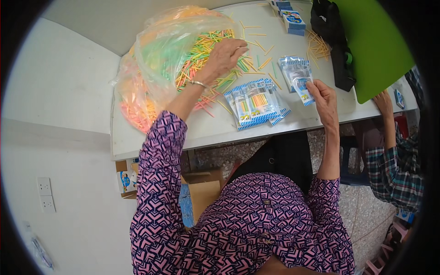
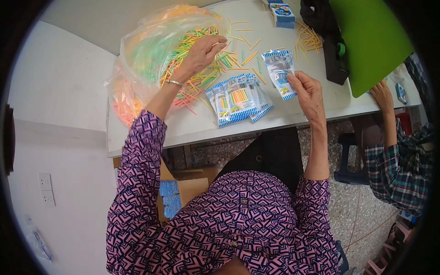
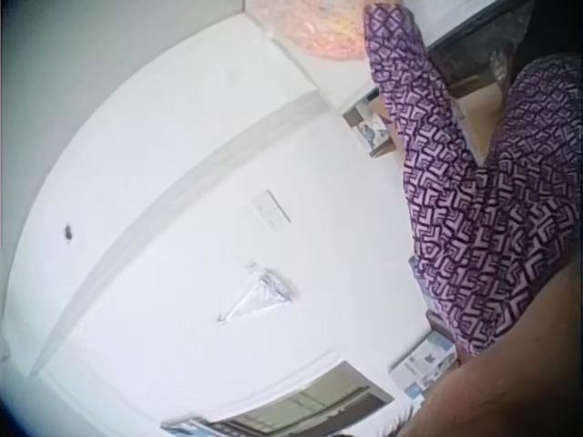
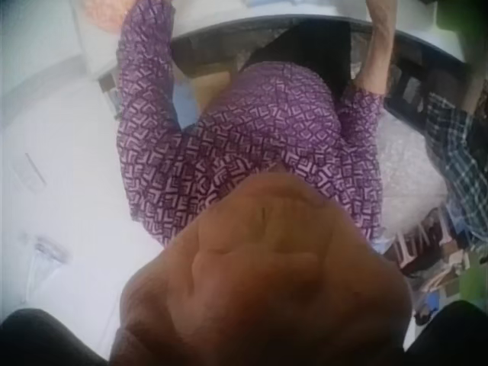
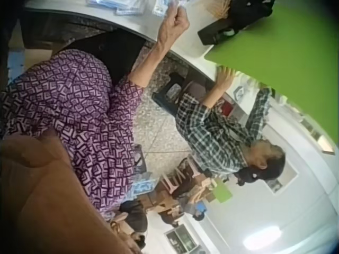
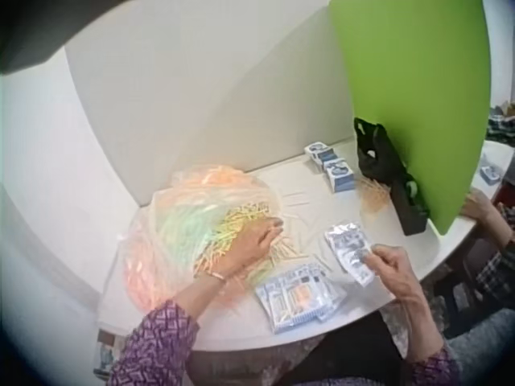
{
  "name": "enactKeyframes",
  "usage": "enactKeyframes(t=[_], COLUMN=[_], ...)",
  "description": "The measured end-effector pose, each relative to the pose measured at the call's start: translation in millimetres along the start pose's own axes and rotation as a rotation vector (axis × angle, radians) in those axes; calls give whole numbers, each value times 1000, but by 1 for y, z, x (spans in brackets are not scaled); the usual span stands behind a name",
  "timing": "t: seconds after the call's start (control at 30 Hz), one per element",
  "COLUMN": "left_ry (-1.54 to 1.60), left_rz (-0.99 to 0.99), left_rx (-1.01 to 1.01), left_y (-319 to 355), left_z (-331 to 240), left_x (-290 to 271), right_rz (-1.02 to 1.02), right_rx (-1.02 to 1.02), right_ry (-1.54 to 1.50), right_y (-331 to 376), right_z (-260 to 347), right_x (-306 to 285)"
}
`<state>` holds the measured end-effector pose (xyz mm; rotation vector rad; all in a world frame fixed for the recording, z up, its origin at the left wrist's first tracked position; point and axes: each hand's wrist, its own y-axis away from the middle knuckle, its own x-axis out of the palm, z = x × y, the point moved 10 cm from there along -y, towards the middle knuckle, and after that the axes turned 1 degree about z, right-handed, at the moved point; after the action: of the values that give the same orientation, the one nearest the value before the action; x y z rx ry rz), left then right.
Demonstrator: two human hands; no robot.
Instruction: Putting colorful items into plastic packaging sleeves at a workstation.
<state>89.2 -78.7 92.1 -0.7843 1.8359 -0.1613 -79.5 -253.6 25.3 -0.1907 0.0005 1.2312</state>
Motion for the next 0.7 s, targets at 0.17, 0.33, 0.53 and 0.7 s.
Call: enactKeyframes(t=[0.17,0.33,0.53,0.7], left_ry=[-206,-505,-426,-549], left_rz=[274,537,702,608], left_rx=[282,393,312,452], left_y=[-9,6,35,51], left_z=[21,23,16,2], left_x=[54,85,67,58], right_rz=[-29,-44,-57,-54], right_rx=[-18,33,25,18], right_ry=[-25,-16,-25,-48], right_y=[-7,-5,-5,-5], right_z=[-33,-47,-53,-49], right_x=[6,9,4,7])
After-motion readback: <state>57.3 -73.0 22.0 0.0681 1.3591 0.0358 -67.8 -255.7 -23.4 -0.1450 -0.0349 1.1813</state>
